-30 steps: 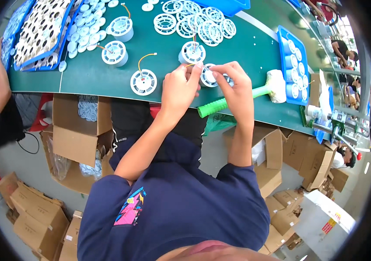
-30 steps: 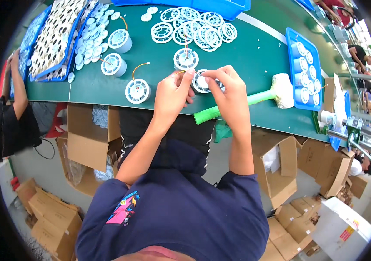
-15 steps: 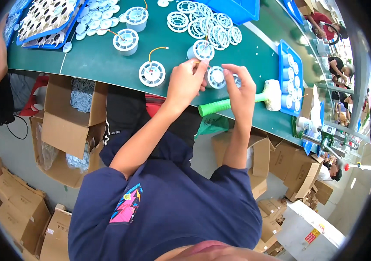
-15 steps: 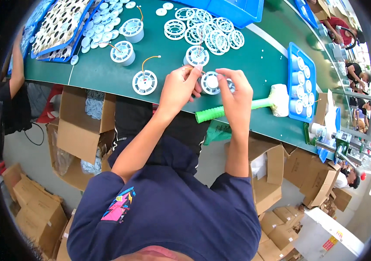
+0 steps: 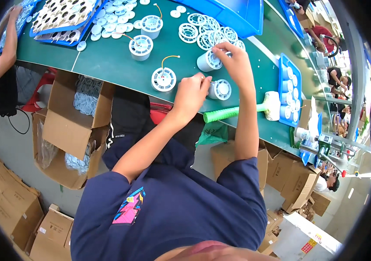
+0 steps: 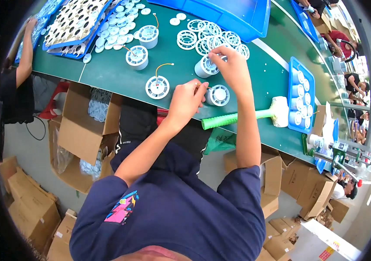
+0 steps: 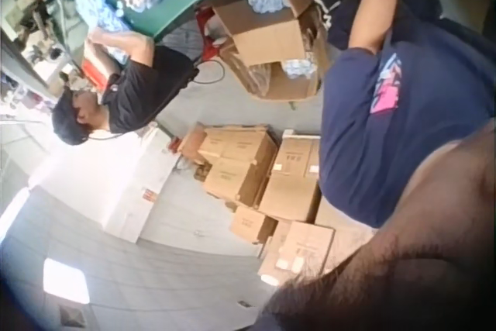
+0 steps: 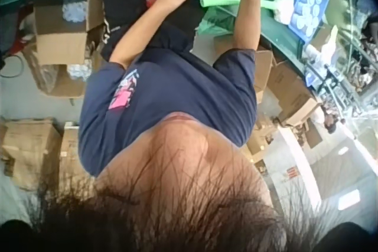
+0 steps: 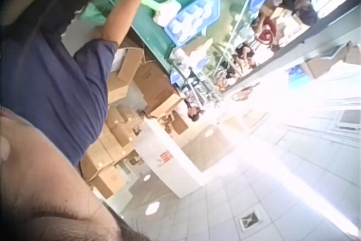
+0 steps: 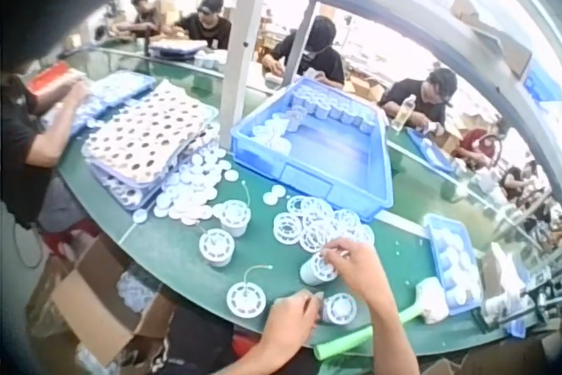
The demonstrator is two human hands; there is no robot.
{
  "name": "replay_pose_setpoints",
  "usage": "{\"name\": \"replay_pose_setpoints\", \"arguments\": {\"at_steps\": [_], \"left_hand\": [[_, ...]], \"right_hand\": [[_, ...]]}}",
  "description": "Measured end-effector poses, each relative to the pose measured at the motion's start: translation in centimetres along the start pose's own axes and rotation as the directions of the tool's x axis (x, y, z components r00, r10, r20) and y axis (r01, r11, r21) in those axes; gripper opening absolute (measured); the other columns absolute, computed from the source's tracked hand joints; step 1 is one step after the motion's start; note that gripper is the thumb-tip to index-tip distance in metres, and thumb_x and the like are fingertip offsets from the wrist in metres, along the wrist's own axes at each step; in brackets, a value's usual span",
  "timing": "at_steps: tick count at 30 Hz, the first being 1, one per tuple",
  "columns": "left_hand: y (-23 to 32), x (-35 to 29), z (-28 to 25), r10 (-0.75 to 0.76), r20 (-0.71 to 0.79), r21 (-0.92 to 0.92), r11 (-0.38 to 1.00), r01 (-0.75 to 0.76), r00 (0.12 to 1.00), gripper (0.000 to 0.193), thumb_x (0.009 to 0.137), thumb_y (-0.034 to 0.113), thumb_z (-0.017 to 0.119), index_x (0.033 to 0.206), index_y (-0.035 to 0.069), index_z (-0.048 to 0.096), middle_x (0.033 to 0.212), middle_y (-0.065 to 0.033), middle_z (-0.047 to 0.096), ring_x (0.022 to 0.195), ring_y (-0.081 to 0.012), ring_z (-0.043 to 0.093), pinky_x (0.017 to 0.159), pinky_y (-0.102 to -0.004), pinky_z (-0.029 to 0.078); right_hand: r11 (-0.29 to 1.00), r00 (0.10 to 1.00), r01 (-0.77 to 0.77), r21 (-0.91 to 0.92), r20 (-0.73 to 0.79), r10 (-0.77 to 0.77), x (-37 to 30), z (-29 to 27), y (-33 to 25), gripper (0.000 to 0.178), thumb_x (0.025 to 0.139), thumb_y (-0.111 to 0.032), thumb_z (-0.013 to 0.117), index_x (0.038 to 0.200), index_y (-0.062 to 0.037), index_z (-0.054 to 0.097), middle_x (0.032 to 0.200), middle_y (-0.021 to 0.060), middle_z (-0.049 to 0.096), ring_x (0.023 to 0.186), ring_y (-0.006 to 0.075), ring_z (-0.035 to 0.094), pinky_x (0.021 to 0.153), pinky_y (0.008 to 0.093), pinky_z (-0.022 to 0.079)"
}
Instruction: Assembling small circular electronic components using a white rubber mallet.
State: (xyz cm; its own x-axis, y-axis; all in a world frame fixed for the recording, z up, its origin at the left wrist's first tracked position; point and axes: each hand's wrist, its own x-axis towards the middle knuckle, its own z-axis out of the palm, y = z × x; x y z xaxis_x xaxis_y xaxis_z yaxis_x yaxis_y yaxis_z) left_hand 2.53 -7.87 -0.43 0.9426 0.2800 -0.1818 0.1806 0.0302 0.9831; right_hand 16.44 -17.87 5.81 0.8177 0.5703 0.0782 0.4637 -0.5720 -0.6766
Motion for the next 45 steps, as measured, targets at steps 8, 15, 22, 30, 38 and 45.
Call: {"name": "replay_pose_setpoints", "arguments": {"at_steps": [8, 15, 22, 30, 38, 45], "left_hand": [[-0.5, -1.3, 0.6, 0.280, -0.166, 0.067, 0.960, -0.272, 0.946, 0.049, 0.101, 0.022, 0.066, 0.140, 0.000, 0.044, 0.101, -0.0228, 0.058, 0.077, -0.0422, 0.066, 0.067, -0.0507, 0.051], [0.1, 0.1, 0.5, 0.425, -0.055, 0.320, 0.864, -0.388, 0.903, 0.063, 0.102, 0.027, 0.064, 0.154, 0.006, 0.037, 0.108, -0.0299, 0.062, 0.079, -0.0501, 0.068, 0.068, -0.0557, 0.055], [0.0, 0.1, 0.5, 0.400, -0.040, 0.277, 0.885, -0.374, 0.916, 0.063, 0.102, 0.028, 0.063, 0.154, 0.004, 0.037, 0.110, -0.0317, 0.065, 0.080, -0.0503, 0.069, 0.069, -0.0562, 0.056], [0.4, -0.1, 0.7, 0.363, -0.058, 0.307, 0.893, -0.329, 0.930, 0.063, 0.100, 0.022, 0.068, 0.153, 0.002, 0.040, 0.093, -0.0199, 0.069, 0.076, -0.0353, 0.069, 0.071, -0.0482, 0.054], [0.6, -0.6, -0.3, 0.341, 0.049, 0.288, 0.896, -0.340, 0.939, 0.080, 0.098, 0.031, 0.071, 0.162, 0.006, 0.029, 0.087, -0.0164, 0.066, 0.075, -0.0343, 0.068, 0.071, -0.0451, 0.053], [1.8, -7.4, -3.6, 0.269, 0.182, 0.182, 0.936, -0.301, 0.946, 0.084, 0.096, 0.027, 0.074, 0.161, 0.001, 0.027, 0.094, -0.0147, 0.067, 0.080, -0.0353, 0.070, 0.070, -0.0428, 0.056]], "right_hand": [[0.997, 0.998, -0.041, 0.067, -0.040, 0.044, -0.5, -0.2, -0.1, 0.021, 0.095, -0.020, 0.072, 0.105, -0.0016, 0.075, 0.092, 0.0092, 0.076, 0.086, 0.0151, 0.070, 0.076, 0.0301, 0.052], [0.996, 0.988, -0.018, 0.084, -0.154, 0.031, -1.2, -0.6, 0.0, 0.019, 0.094, -0.018, 0.073, 0.103, -0.0024, 0.076, 0.089, 0.0085, 0.075, 0.082, 0.0135, 0.069, 0.073, 0.0292, 0.051], [0.930, 0.972, -0.197, 0.309, -0.062, 0.226, -0.8, -0.8, 2.1, 0.017, 0.095, -0.020, 0.074, 0.102, -0.0046, 0.075, 0.070, -0.0053, 0.057, 0.056, 0.0017, 0.046, 0.048, 0.0216, 0.030], [0.998, 0.980, -0.036, -0.048, -0.197, 0.025, 0.1, -0.1, 4.9, 0.019, 0.091, -0.020, 0.072, 0.096, -0.0021, 0.077, 0.085, 0.0094, 0.074, 0.067, 0.0194, 0.067, 0.067, 0.0361, 0.052], [0.511, 0.879, -0.342, 0.789, 0.077, 0.470, -2.8, -3.3, 3.8, 0.030, 0.102, -0.024, 0.055, 0.118, 0.0009, 0.056, 0.086, 0.0055, 0.058, 0.052, 0.0107, 0.046, 0.040, 0.0241, 0.027], [0.527, 0.919, -0.246, 0.814, 0.024, 0.393, -8.2, -3.2, -0.2, 0.035, 0.103, -0.017, 0.052, 0.127, 0.0048, 0.062, 0.094, 0.0027, 0.058, 0.058, 0.0056, 0.047, 0.046, 0.0213, 0.031]]}}
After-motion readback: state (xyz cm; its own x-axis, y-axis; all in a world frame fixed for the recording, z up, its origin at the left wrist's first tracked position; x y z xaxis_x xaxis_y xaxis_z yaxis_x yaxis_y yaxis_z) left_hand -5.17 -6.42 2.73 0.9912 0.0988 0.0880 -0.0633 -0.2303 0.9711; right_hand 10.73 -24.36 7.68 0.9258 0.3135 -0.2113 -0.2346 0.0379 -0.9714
